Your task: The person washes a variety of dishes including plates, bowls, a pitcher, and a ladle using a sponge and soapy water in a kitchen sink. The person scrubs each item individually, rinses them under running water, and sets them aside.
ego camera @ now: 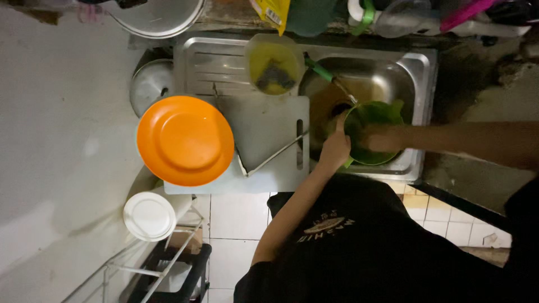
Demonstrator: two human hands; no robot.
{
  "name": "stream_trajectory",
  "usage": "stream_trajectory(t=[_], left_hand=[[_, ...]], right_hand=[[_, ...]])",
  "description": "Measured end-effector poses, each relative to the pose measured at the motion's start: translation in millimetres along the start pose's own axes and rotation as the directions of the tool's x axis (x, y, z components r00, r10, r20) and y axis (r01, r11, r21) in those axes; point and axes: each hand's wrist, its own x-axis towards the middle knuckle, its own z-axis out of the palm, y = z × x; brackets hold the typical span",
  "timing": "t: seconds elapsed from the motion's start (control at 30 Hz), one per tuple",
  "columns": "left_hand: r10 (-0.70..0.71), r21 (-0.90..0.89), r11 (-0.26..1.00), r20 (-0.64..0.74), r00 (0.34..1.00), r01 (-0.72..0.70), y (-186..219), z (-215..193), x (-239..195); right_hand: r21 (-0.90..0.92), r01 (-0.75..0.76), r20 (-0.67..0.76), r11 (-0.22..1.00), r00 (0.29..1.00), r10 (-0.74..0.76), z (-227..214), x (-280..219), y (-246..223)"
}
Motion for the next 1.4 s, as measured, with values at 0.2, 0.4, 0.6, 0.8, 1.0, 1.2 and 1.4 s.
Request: stream_trajectory(t=[0.2, 0.4, 0.6, 0.8, 1.0, 1.2, 1.4], left_hand=[[0.144, 0.016, 0.99, -0.158, 0.977, -0.143, -13.1, 17.4, 15.5], [-0.031, 0.013, 0.999, -0.032, 0.999, 0.032, 5.6, 25.9, 2.9], [0.049, 0.06, 0.997, -0.012, 0.999, -0.049, -2.4, 49.5, -4.9], [0.248, 0.071, 0.969, -0.204, 0.947, -0.238, -28.0, 76.1, 23.1], [-0.029, -0.067, 0.998, -0.107, 0.994, 0.022, -2.9, 35.3, 6.2], [0.057, -0.103, 0.992, -0.145, 0.988, -0.072, -10.1, 38.0, 8.3], [0.089, -0.117, 0.987, -0.181, 0.979, -0.111, -8.1, 26.8, -12.5]], right_hand=[[0.135, 0.036, -0.292, 0.99, 0.956, 0.005, -1.1, 52.6, -53.9], [0.052, 0.007, -0.16, 0.999, 0.987, 0.001, 47.4, 49.3, -50.3], [-0.007, 0.032, -0.017, 0.999, 0.999, -0.032, 59.2, 34.5, -39.4], [0.01, 0.045, 0.024, 0.999, 0.999, -0.046, 68.6, 41.3, -40.9], [0.191, 0.002, -0.31, 0.982, 0.949, 0.058, 4.8, 69.8, -35.9], [0.11, 0.02, -0.244, 0.994, 0.97, 0.008, 40.9, 68.5, -49.2], [-0.069, -0.023, 0.1, 0.997, 0.995, 0.029, 55.0, 11.2, 12.8]])
